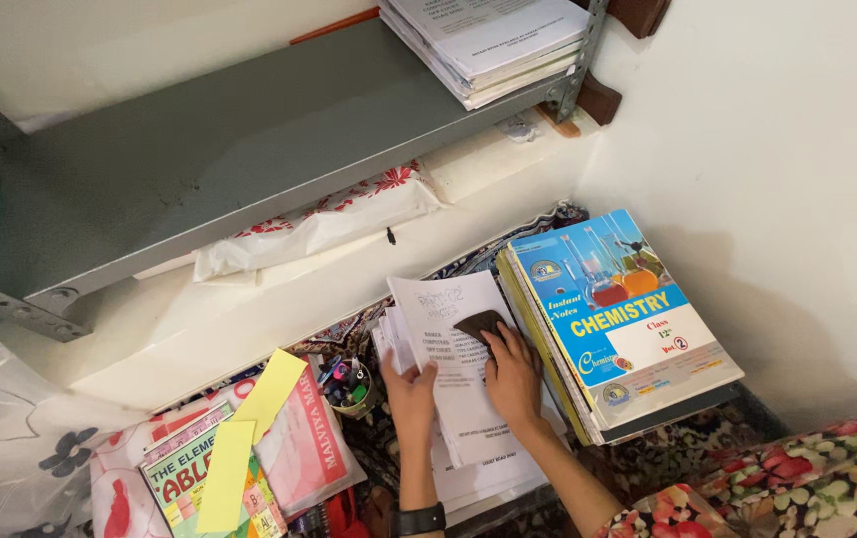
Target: The person wipes the surfaces of multiple loose papers and booklets with a dark cloth, then places them on a metal shelf. The person handles each item one at a time, wiping both sides before stacking them.
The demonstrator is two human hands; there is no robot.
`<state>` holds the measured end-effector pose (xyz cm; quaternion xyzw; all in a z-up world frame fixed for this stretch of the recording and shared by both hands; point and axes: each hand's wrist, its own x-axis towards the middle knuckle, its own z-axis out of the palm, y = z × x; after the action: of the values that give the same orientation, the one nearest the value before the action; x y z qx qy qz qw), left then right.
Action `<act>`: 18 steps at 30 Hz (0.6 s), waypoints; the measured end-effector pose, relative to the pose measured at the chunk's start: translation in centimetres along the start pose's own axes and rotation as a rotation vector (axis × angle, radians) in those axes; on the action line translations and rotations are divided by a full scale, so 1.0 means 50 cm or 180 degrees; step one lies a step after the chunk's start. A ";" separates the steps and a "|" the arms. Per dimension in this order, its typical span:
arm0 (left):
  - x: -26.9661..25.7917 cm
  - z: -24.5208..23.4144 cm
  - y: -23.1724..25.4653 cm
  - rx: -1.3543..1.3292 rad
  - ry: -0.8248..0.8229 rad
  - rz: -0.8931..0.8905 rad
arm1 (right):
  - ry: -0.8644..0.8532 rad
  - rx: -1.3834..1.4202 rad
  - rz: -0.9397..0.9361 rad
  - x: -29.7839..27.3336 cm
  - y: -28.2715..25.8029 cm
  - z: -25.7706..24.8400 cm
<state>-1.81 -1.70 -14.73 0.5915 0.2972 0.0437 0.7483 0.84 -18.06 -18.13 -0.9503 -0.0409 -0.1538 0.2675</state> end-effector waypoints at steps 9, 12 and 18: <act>-0.002 -0.011 -0.008 0.0482 -0.0777 0.0592 | -0.0028 -0.0217 -0.0011 -0.005 -0.029 -0.012; -0.017 -0.007 0.031 0.1216 -0.0847 0.1375 | -0.0265 0.1832 -0.0468 -0.007 -0.088 -0.027; -0.043 -0.044 0.123 0.0660 -0.1247 0.1259 | 0.0136 0.1154 -0.1505 0.089 -0.194 -0.125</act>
<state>-2.89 1.10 -8.57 0.7083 0.0289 0.0430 0.7040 1.83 -13.04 -6.87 -0.8477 -0.2823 -0.2220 0.3904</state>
